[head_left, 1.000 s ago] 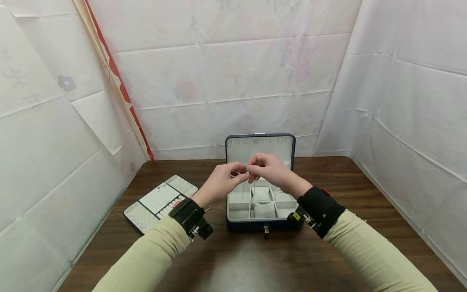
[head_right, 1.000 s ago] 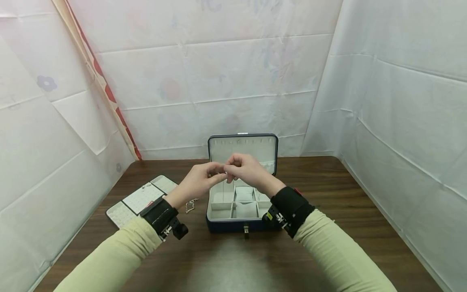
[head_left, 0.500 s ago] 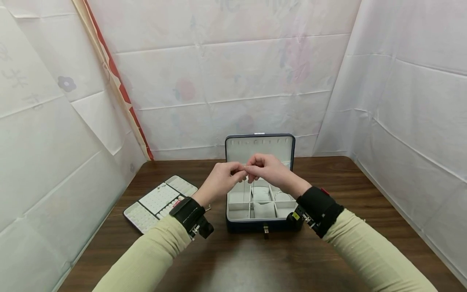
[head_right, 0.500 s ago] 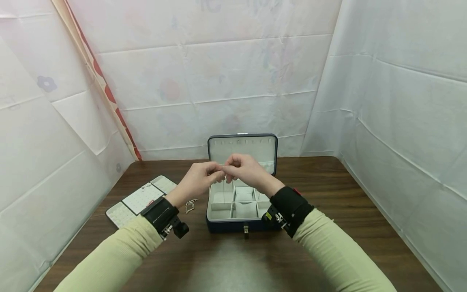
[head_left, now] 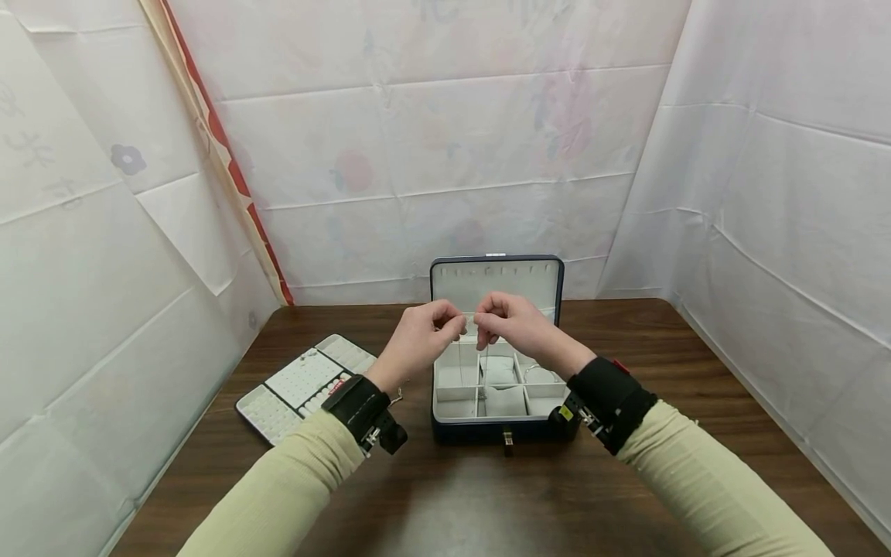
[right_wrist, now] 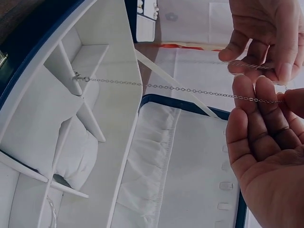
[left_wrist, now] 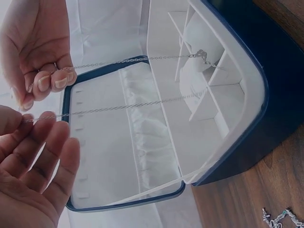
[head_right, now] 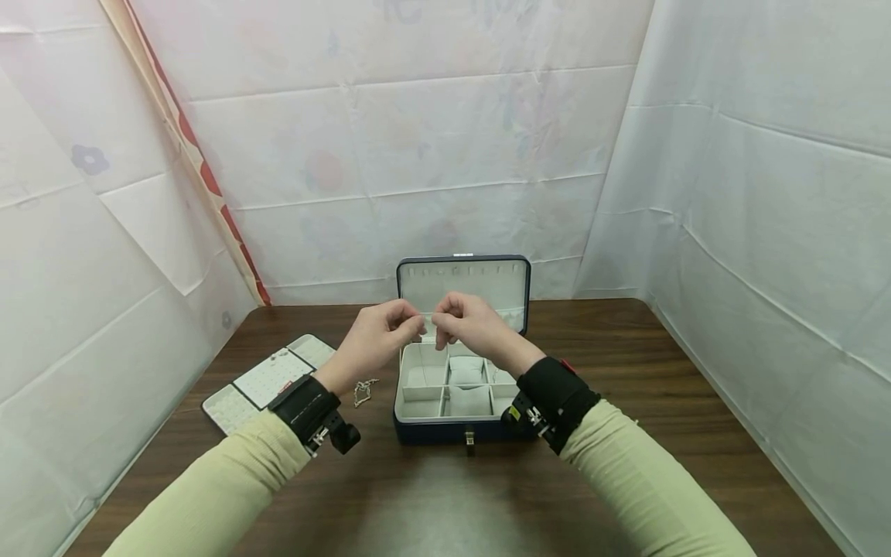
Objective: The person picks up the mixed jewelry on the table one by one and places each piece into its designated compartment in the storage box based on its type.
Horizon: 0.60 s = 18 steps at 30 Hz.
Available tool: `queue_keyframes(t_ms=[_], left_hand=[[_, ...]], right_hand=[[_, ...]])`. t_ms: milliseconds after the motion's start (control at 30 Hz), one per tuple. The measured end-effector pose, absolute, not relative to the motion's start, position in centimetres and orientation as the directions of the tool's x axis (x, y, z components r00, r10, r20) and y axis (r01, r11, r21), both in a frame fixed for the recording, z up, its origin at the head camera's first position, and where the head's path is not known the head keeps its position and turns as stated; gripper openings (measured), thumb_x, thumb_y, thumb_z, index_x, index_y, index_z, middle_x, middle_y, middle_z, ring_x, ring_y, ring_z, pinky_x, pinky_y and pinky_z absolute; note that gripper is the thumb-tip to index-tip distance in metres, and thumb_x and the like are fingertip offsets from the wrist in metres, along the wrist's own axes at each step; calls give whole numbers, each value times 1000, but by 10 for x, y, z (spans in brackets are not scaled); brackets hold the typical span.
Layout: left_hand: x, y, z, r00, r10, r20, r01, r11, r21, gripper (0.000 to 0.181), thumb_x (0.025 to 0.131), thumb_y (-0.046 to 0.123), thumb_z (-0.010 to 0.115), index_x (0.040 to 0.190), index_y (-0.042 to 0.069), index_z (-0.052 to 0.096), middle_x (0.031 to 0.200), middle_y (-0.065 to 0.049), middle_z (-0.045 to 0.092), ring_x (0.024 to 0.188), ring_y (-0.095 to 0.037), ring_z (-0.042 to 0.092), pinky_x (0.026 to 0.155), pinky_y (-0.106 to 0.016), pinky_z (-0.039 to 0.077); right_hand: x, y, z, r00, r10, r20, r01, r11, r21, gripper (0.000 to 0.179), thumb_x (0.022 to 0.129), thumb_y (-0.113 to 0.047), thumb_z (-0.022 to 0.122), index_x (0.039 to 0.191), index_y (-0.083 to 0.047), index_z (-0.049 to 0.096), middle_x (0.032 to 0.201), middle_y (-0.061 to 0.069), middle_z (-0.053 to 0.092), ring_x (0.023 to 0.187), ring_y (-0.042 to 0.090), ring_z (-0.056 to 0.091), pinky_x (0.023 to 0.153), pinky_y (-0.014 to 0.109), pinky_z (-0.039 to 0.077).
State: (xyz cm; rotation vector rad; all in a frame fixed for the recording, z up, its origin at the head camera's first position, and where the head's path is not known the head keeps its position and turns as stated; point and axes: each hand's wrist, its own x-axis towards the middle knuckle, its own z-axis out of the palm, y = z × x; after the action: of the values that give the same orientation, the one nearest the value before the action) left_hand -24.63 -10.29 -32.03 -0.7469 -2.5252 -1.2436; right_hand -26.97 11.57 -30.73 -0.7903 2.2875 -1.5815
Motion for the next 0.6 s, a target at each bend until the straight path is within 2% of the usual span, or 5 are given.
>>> queue_keyframes(t_ms=[167,333,433,600], left_hand=[[-247,-105,-319,-846,329,420,533,501,682,16,106,18,57,97,12,70,92,-6,71,78,-13,63,67,-31,48],[-246,-104,-319,-859,311,407,512,504,696,16,105,18,57,94,14,68,87,0,68,76,-15,60,68,-31,47],[-247,-103,-318,-864,308,400,504,492,710,16,104,17,57,93,13,68,87,2,69,77,-16,62,69,-32,48],[-248,-103,-317,-879,303,369,475,464,748,18,104,19,55,95,10,68,89,-6,72,82,-24,66,70,-33,49]], right_hand=[[-270,116,-308,-823,-560,93,-287,268,-920,18,108,-23,53,110,-6,60,89,16,67,92,31,67,88,40,53],[-270,114,-311,-836,-542,81,-273,283,-919,19,107,-25,55,110,-8,62,87,15,65,89,32,67,88,43,53],[-269,112,-311,-832,-550,71,-265,283,-922,21,106,-27,56,107,-8,63,84,15,62,86,34,66,89,44,52],[-268,107,-309,-817,-574,46,-265,303,-916,25,106,-32,56,102,-9,63,77,13,59,85,33,65,89,44,50]])
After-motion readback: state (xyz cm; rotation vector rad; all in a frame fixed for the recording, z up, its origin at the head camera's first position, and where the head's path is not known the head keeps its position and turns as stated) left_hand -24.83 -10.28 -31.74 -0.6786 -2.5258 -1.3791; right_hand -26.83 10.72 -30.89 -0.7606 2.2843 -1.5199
